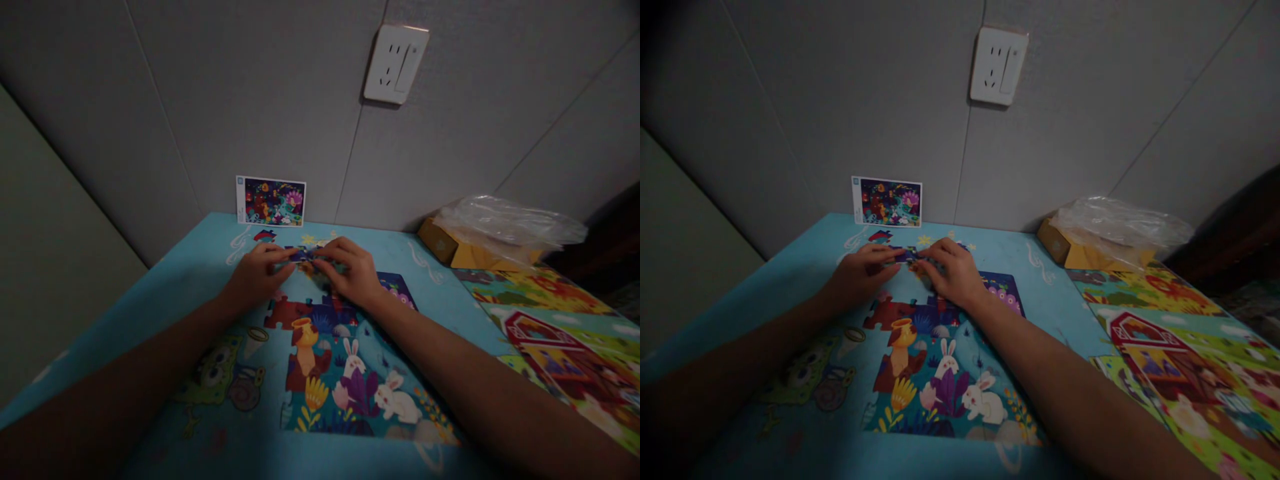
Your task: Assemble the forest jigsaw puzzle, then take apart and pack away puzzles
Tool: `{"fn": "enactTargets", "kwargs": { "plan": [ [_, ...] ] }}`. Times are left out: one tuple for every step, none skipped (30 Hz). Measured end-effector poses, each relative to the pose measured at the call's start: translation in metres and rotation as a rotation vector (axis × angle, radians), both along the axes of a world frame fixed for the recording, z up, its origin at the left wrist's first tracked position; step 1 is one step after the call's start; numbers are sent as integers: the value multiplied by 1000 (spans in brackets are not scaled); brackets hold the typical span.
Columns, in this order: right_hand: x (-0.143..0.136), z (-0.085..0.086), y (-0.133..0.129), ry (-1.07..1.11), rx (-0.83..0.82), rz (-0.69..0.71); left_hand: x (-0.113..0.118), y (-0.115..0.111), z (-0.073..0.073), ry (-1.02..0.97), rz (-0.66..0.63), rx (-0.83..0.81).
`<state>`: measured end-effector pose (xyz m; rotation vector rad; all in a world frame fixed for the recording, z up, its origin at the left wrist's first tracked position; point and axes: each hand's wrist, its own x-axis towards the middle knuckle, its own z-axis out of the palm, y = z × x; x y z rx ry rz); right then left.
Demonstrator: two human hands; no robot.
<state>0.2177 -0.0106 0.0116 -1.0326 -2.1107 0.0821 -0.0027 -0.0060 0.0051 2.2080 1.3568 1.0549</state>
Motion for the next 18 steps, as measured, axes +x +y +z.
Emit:
{"fn": "enactTargets", "kwargs": {
  "plan": [
    [2, 1, 2, 26, -5, -111, -1, 2, 0, 23, 50, 14],
    [5, 0, 4, 35, -14, -230, -1, 5, -1, 47, 88, 24],
    [7, -1, 6, 24, -34, -338, -2, 7, -1, 70, 118, 32],
    [9, -2, 9, -11, -71, -417, -2, 9, -2, 93, 141, 37],
    [10, -4, 11, -61, -119, -463, -3, 11, -4, 116, 158, 42],
    [11, -6, 13, -114, -170, -482, -3, 12, -5, 139, 171, 48],
    [11, -8, 14, -159, -211, -483, -4, 13, -7, 163, 177, 57],
    [11, -9, 16, -192, -236, -474, -4, 14, -8, 187, 176, 66],
    [11, -10, 16, -214, -244, -458, -4, 15, -10, 209, 171, 72],
    [10, -10, 17, -225, -243, -443, -5, 15, -11, 229, 166, 77],
    [10, -10, 17, -227, -241, -430, -5, 15, -12, 246, 165, 80],
    [9, -10, 17, -224, -242, -420, -6, 16, -13, 258, 167, 80],
    [9, -10, 18, -219, -249, -415, -6, 16, -13, 266, 171, 77],
    [9, -10, 18, -212, -260, -416, -6, 16, -13, 265, 174, 74],
    [9, -9, 18, -207, -271, -423, -7, 15, -12, 257, 170, 69],
    [9, -9, 18, -203, -280, -430, -6, 15, -12, 243, 160, 63],
    [10, -9, 19, -201, -285, -434, -6, 14, -10, 226, 147, 59],
    [10, -10, 19, -201, -286, -434, -6, 13, -9, 212, 127, 56]
  ]
}}
